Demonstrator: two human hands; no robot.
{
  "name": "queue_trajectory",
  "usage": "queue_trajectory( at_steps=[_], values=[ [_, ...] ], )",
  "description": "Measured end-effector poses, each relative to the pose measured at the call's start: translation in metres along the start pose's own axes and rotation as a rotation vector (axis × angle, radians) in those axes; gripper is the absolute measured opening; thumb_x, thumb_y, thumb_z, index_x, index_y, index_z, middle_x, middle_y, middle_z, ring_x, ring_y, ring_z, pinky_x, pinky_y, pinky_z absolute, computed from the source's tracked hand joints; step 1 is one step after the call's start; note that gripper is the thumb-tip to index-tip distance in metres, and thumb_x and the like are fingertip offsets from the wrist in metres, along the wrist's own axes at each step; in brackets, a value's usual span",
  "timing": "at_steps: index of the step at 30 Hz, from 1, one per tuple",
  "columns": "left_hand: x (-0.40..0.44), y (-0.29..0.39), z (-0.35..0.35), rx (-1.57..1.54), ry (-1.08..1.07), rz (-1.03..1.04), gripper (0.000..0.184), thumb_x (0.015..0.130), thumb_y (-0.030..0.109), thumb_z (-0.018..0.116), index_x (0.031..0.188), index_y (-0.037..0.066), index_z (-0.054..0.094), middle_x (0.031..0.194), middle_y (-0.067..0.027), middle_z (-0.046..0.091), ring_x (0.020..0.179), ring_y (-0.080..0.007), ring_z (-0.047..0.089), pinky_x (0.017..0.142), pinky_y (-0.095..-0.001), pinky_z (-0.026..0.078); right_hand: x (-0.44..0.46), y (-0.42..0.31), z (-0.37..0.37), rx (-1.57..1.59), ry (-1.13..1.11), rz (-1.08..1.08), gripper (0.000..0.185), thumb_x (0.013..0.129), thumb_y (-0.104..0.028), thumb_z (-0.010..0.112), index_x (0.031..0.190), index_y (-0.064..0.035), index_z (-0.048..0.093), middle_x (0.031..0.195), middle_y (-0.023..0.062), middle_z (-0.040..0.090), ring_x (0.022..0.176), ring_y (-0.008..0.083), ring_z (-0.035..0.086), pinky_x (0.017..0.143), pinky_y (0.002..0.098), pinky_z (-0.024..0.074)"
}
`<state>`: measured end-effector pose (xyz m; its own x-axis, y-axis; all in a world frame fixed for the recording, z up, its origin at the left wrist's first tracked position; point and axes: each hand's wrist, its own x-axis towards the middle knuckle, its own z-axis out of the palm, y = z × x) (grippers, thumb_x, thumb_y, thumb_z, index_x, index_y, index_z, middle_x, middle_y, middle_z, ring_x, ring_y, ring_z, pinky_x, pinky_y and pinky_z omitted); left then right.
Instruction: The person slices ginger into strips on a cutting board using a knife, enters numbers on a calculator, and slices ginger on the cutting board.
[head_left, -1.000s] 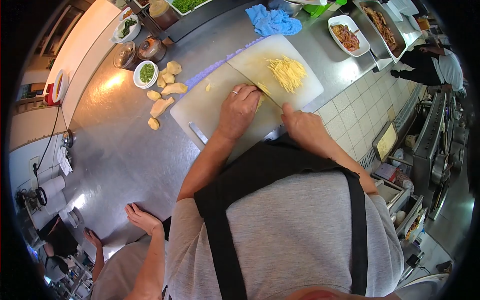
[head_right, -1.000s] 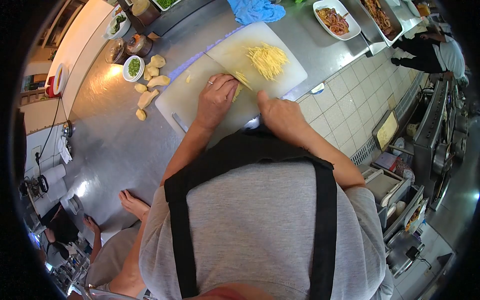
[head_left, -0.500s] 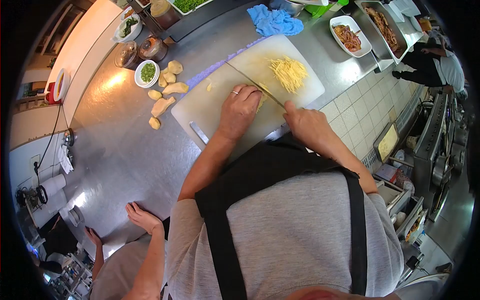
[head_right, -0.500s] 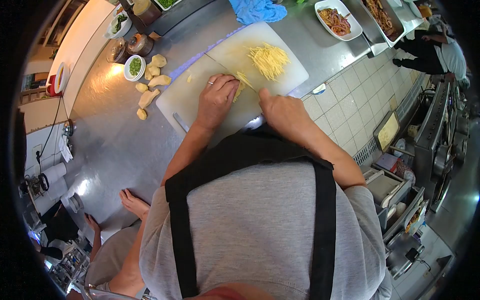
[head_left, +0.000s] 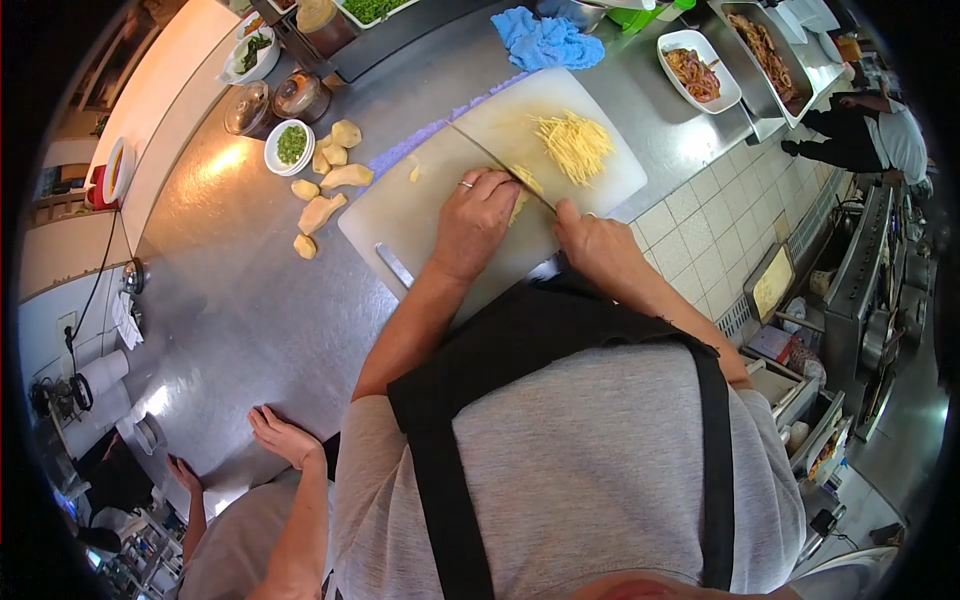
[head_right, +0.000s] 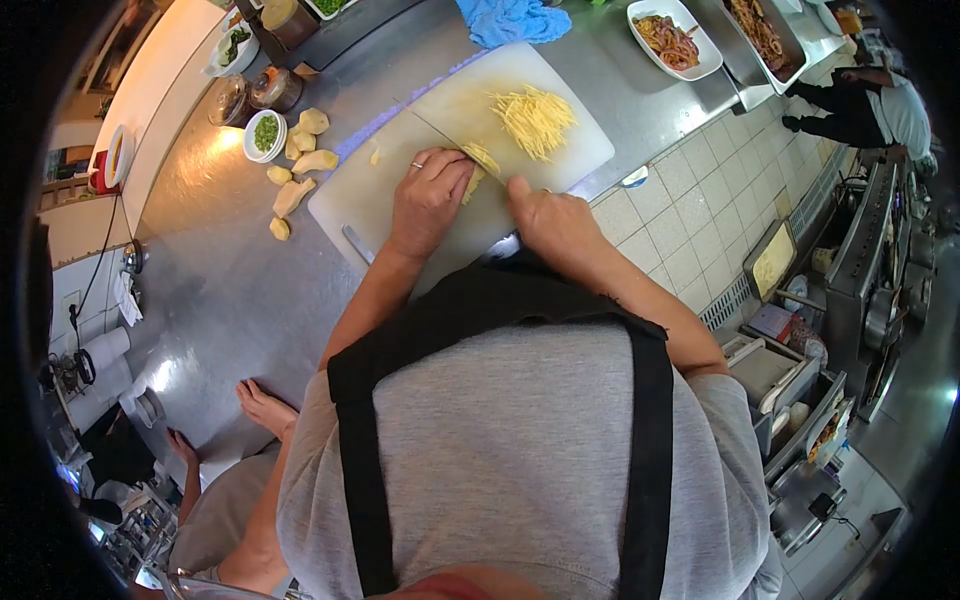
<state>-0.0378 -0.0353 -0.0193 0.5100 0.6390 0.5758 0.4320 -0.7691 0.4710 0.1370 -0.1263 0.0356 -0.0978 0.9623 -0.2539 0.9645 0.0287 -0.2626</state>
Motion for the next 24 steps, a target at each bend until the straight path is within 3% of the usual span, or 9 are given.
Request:
queue_trajectory(
  at_steps=[7, 10, 16, 19, 24],
  values=[
    [-0.003, -0.001, 0.002, 0.019, 0.017, -0.005, 0.01, 0.075, 0.003, 0.069, 0.085, 0.005, 0.067, 0.092, -0.0055, 0.065, 0.09, -0.0242, 0.062, 0.077, -0.0338, 0.052, -0.014, -0.006, -0.019, -0.018, -0.077, 0.017, 0.02, 0.097, -0.024, 0.05, 0.101, -0.006, 0.042, 0.07, 0.0195, 0.065, 0.063, 0.0397, 0.065, 0.055, 0.0519, 0.05],
    [-0.002, 0.0, 0.002, 0.0, 0.02, -0.008, 0.009, 0.076, 0.004, 0.07, 0.085, 0.004, 0.068, 0.091, -0.0055, 0.065, 0.089, -0.0241, 0.063, 0.077, -0.0336, 0.052, 0.004, -0.001, 0.002, 0.026, 0.037, -0.012, 0.02, 0.097, -0.024, 0.05, 0.1, -0.006, 0.042, 0.068, 0.0188, 0.065, 0.062, 0.04, 0.065, 0.055, 0.0526, 0.0498],
    [-0.002, 0.0, 0.001, 0.008, 0.025, -0.011, 0.009, 0.076, 0.003, 0.069, 0.085, 0.004, 0.067, 0.091, -0.0056, 0.065, 0.09, -0.0242, 0.062, 0.078, -0.0335, 0.052, -0.016, -0.005, -0.021, -0.013, -0.065, -0.01, 0.02, 0.097, -0.022, 0.05, 0.1, -0.0051, 0.042, 0.066, 0.0182, 0.065, 0.062, 0.0407, 0.065, 0.054, 0.0527, 0.0496],
    [0.0, 0.002, 0.001, 0.0, 0.033, 0.002, 0.009, 0.075, 0.003, 0.069, 0.084, 0.004, 0.066, 0.091, -0.0056, 0.064, 0.09, -0.0243, 0.062, 0.077, -0.0334, 0.053, 0.0, -0.001, 0.002, 0.025, 0.063, -0.049, 0.02, 0.097, -0.023, 0.049, 0.1, -0.0049, 0.042, 0.067, 0.0183, 0.065, 0.063, 0.0408, 0.065, 0.054, 0.0521, 0.0499],
    [-0.002, -0.001, 0.0, 0.022, 0.024, 0.014, 0.009, 0.075, 0.002, 0.069, 0.084, 0.004, 0.065, 0.089, -0.0058, 0.063, 0.089, -0.0243, 0.062, 0.076, -0.0336, 0.053, -0.01, -0.003, -0.017, -0.019, -0.027, -0.035, 0.02, 0.098, -0.023, 0.049, 0.101, -0.005, 0.042, 0.067, 0.0182, 0.065, 0.064, 0.0407, 0.065, 0.055, 0.0512, 0.0505]
  ],
)
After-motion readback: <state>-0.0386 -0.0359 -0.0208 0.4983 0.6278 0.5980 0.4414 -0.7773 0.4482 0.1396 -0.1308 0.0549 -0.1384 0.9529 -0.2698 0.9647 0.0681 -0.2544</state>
